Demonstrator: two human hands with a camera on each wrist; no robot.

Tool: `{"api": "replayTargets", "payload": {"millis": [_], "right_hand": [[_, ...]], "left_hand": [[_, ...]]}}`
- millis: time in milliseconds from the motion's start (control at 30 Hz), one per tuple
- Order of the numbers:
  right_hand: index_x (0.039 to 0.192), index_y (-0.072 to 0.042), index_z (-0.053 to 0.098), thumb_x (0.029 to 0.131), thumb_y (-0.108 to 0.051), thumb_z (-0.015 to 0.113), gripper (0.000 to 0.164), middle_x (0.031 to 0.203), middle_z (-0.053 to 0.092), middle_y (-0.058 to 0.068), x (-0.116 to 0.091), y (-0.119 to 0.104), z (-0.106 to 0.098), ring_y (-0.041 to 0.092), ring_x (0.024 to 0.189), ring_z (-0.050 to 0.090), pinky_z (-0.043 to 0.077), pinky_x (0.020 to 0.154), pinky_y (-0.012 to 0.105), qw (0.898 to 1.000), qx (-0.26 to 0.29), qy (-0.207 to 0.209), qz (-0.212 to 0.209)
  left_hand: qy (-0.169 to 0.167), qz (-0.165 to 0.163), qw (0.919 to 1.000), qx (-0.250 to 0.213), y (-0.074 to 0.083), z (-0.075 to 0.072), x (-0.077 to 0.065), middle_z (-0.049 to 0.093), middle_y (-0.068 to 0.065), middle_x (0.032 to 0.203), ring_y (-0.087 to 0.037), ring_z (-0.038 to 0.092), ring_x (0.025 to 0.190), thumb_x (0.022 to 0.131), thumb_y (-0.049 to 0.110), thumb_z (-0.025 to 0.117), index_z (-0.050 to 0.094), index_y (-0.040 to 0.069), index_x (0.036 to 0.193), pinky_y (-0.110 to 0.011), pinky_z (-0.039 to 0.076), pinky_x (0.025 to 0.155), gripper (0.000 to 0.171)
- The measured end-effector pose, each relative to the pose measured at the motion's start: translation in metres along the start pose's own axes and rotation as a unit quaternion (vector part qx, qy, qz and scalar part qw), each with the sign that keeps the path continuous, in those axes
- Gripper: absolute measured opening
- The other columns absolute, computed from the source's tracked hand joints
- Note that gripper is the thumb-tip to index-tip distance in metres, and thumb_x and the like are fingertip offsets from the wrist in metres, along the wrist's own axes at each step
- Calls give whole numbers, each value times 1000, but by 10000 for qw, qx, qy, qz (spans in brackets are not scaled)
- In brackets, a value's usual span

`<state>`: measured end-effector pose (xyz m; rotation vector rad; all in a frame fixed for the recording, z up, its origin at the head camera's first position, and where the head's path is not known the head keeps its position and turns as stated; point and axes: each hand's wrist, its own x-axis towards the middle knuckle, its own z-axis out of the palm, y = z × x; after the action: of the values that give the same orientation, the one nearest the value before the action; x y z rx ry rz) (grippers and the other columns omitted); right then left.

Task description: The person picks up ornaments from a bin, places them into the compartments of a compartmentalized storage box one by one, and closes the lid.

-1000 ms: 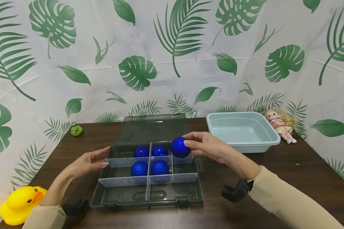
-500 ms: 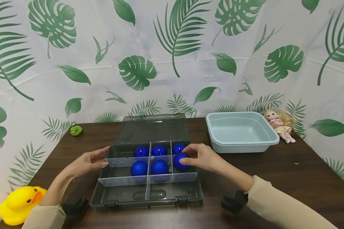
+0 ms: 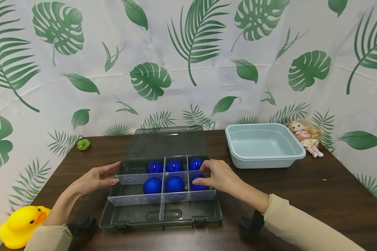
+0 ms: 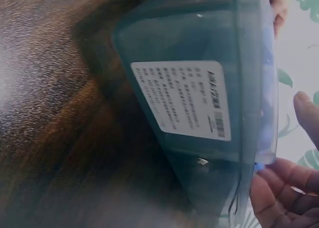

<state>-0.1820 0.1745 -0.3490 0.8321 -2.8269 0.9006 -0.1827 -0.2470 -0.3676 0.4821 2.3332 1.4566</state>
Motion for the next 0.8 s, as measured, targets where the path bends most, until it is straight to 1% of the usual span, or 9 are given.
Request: {"api": "replayTargets", "payload": {"millis": [67, 133, 233, 300, 333, 433, 567, 667, 800], "right_hand": [[91, -4, 67, 82, -29, 74, 28, 76, 64, 1, 4, 6, -4, 9, 63, 57, 52, 57, 21, 9983, 545, 83, 205], [98, 2, 65, 87, -21, 68, 26, 82, 66, 11, 10, 13, -9, 17, 69, 63, 56, 62, 25, 9899, 1293, 187, 557], [114, 10, 57, 94, -13, 59, 31, 104, 63, 26, 22, 21, -16, 31, 89, 66, 56, 76, 32, 9646, 2308, 361, 1225], [123, 13, 50, 96, -12, 54, 36, 116, 56, 31, 30, 25, -20, 35, 103, 61, 53, 85, 35, 9491, 2691, 426, 1579], [126, 13, 47, 96, -11, 53, 39, 121, 53, 31, 35, 26, -21, 37, 108, 59, 52, 88, 36, 9438, 2783, 452, 1724], [133, 13, 40, 97, -9, 49, 43, 129, 47, 31, 47, 26, -23, 38, 119, 52, 46, 96, 39, 9331, 2931, 472, 2028], [136, 13, 35, 98, -7, 47, 45, 135, 41, 32, 64, 26, -22, 40, 125, 45, 40, 102, 45, 9276, 2859, 358, 2379], [136, 12, 37, 97, -7, 47, 45, 138, 40, 30, 76, 26, -19, 41, 124, 46, 42, 102, 46, 9299, 2509, 213, 2683], [134, 12, 39, 96, -7, 49, 44, 137, 42, 30, 86, 27, -16, 40, 118, 51, 46, 97, 45, 9355, 2009, 2, 2907]], "left_hand": [[-14, -97, 9997, 243, 3, -3, 0, 26, -32, 146, -46, 37, 129, 89, 18, 65, 25, -11, 143, -41, 48, 94, 73], [-21, -216, 9989, 425, 7, -8, 0, 29, -33, 145, -44, 43, 126, 91, 21, 64, 28, -12, 142, -43, 48, 93, 71], [81, -506, 9979, 401, 15, -15, 4, 34, -33, 142, -42, 48, 123, 93, 24, 61, 29, -13, 141, -42, 49, 92, 68], [171, -634, 9975, 264, 20, -20, 11, 35, -34, 141, -42, 48, 124, 95, 24, 57, 28, -14, 141, -40, 49, 93, 66], [222, -688, 9971, 219, 23, -23, 15, 36, -34, 141, -42, 46, 124, 96, 24, 56, 27, -14, 141, -39, 48, 93, 65], [282, -780, 9964, 162, 31, -32, 28, 37, -34, 140, -43, 44, 126, 98, 23, 51, 26, -14, 141, -39, 47, 95, 62], [255, -1001, 9946, 44, 38, -42, 44, 36, -34, 140, -41, 46, 126, 100, 22, 47, 25, -14, 142, -38, 47, 96, 60], [306, -1276, 9913, -58, 40, -47, 53, 36, -34, 141, -37, 49, 124, 100, 21, 46, 26, -13, 142, -33, 50, 92, 58], [422, -1540, 9870, 197, 38, -49, 63, 40, -33, 139, -32, 56, 117, 100, 21, 47, 30, -13, 140, -25, 54, 81, 55]]}}
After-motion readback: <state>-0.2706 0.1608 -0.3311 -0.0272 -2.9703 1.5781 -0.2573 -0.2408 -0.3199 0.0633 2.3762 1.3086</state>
